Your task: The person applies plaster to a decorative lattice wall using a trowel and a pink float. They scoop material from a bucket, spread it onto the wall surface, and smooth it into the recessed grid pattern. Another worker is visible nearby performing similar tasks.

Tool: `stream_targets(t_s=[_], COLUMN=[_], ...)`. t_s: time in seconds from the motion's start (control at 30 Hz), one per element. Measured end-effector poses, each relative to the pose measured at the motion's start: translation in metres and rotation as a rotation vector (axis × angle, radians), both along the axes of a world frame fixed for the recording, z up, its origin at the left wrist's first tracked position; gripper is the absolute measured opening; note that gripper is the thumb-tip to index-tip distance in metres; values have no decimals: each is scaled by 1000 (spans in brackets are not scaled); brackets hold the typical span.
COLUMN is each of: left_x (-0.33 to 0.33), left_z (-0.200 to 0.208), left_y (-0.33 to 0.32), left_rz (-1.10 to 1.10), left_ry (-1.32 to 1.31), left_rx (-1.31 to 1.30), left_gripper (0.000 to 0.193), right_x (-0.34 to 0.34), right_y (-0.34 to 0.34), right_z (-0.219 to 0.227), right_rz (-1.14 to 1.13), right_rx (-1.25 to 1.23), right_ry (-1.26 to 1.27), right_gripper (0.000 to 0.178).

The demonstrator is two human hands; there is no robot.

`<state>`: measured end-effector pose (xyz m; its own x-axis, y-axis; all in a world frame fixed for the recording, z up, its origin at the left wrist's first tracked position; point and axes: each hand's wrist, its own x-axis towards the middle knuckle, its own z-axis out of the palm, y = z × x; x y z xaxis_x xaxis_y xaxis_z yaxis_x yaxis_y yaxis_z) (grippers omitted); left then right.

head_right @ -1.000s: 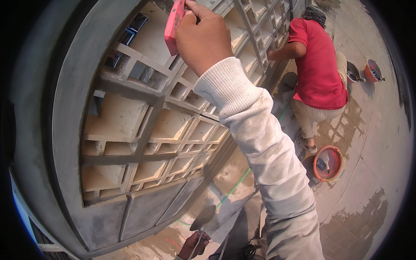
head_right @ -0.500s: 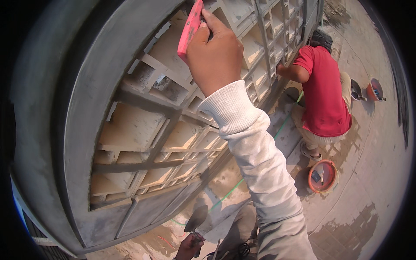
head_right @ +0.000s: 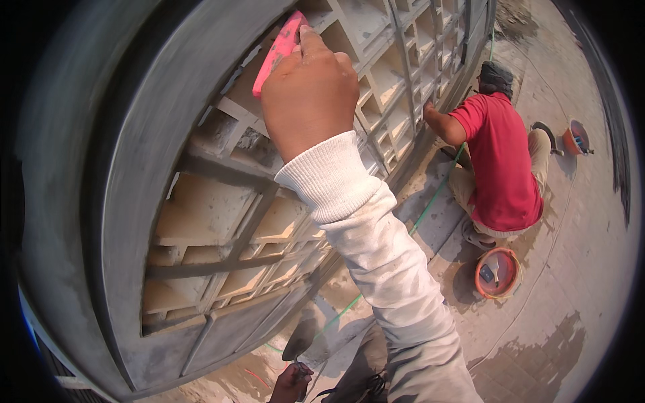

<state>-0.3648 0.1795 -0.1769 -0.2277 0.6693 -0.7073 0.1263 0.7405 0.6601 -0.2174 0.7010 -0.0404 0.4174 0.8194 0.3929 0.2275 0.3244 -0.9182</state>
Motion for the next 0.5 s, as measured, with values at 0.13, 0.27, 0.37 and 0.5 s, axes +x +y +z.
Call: stream_targets(t_s=[0.13,0.27,0.37,0.5], left_x=[-1,-10,-9,-11], left_z=[2,-1,-2,2], left_y=[3,-1,-3,4], left_rz=[3,51,14,-13], left_ry=[11,-71,-40,-32], left_rx=[41,-36,12,63], left_gripper=[18,17,16,16], right_x=[-4,-8,-17,-8], right_y=[0,2,0,3], right_z=[4,8,14,22], right_rz=[15,49,12,3], right_rx=[35,1,-48,-40], right_ry=[-90,-103,-31,-126], right_gripper=[36,26,22,20])
